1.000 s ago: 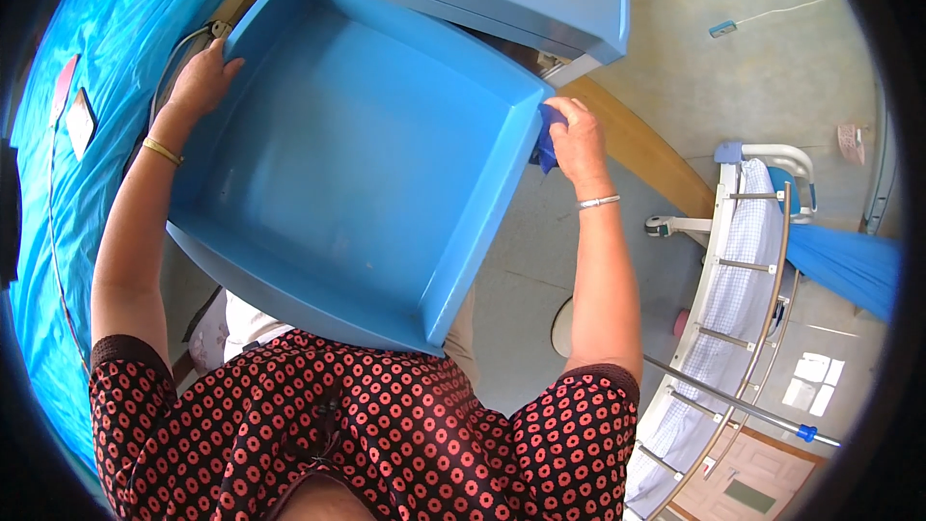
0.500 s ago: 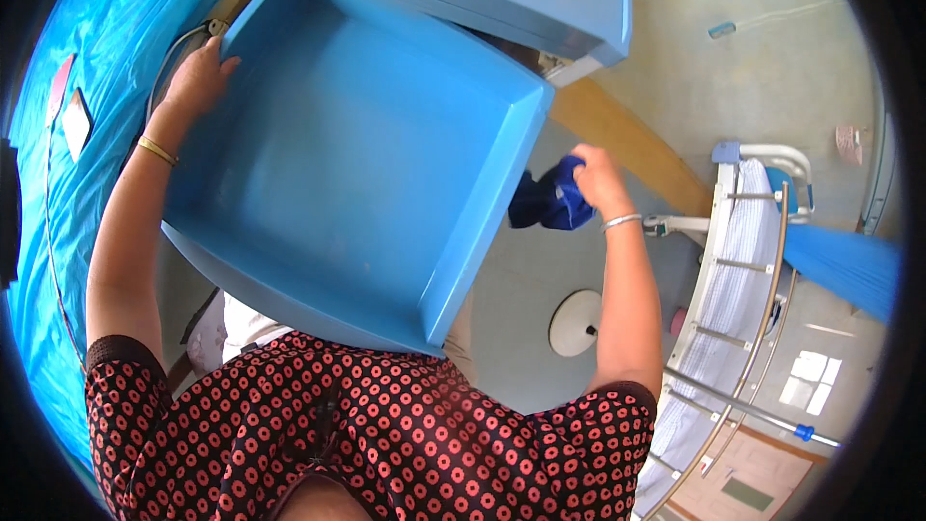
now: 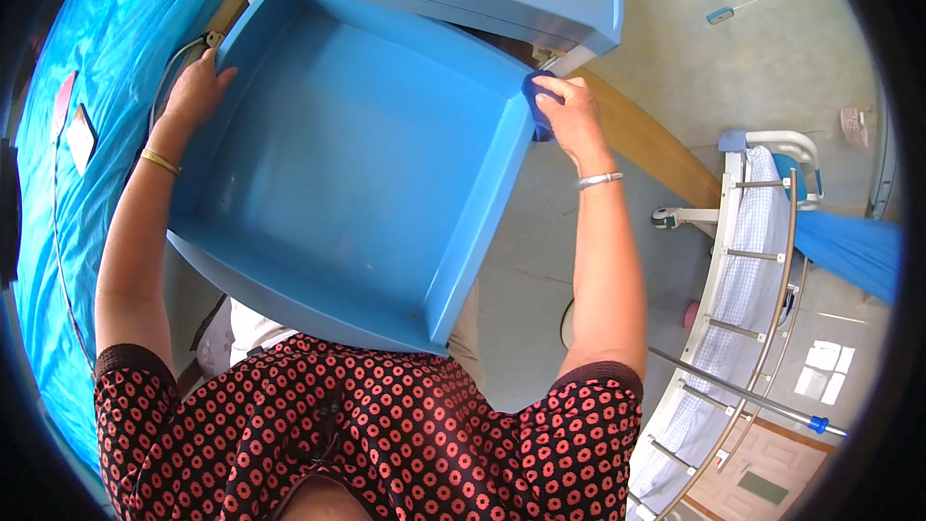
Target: The person wipes the interior and exterior edges of a blue plastic drawer using a blue cloth.
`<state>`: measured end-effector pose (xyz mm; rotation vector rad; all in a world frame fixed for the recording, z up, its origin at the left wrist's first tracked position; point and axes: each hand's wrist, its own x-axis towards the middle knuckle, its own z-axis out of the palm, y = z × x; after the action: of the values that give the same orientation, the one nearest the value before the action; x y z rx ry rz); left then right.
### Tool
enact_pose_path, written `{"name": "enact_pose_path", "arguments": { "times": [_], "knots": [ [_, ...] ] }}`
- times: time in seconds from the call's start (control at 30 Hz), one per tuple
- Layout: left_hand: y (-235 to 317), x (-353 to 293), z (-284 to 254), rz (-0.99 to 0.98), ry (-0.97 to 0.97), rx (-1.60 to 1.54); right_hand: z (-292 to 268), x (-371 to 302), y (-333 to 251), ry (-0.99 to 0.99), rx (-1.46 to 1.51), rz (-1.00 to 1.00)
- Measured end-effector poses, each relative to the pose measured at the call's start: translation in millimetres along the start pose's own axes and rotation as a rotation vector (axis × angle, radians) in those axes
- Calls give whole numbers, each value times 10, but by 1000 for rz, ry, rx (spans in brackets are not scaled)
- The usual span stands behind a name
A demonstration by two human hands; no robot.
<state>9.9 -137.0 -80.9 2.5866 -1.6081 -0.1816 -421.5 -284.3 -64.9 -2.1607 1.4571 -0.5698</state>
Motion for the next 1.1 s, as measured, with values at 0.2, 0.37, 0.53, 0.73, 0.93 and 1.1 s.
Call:
{"name": "enact_pose_path", "arguments": {
  "times": [0.2,0.37,0.53,0.73,0.93,1.1],
  "knots": [
    [-38,9,19,8,14,17,4,-26,-107,-103,-281,-178],
    [-30,-17,-10,-13,-1,-38,143,-141,56,82,-345,-198],
    [-68,-9,21,37,44,-23,49,-509,690,109,-280,-106],
    [-72,-19,16,-20,-4,-14,-76,-475,18,158,31,-4],
    [-37,11,22,29,26,28,147,-362,-96,153,-124,-116],
    [-45,6,17,-11,8,15,148,-771,-214,67,24,-134]
  ]
}}
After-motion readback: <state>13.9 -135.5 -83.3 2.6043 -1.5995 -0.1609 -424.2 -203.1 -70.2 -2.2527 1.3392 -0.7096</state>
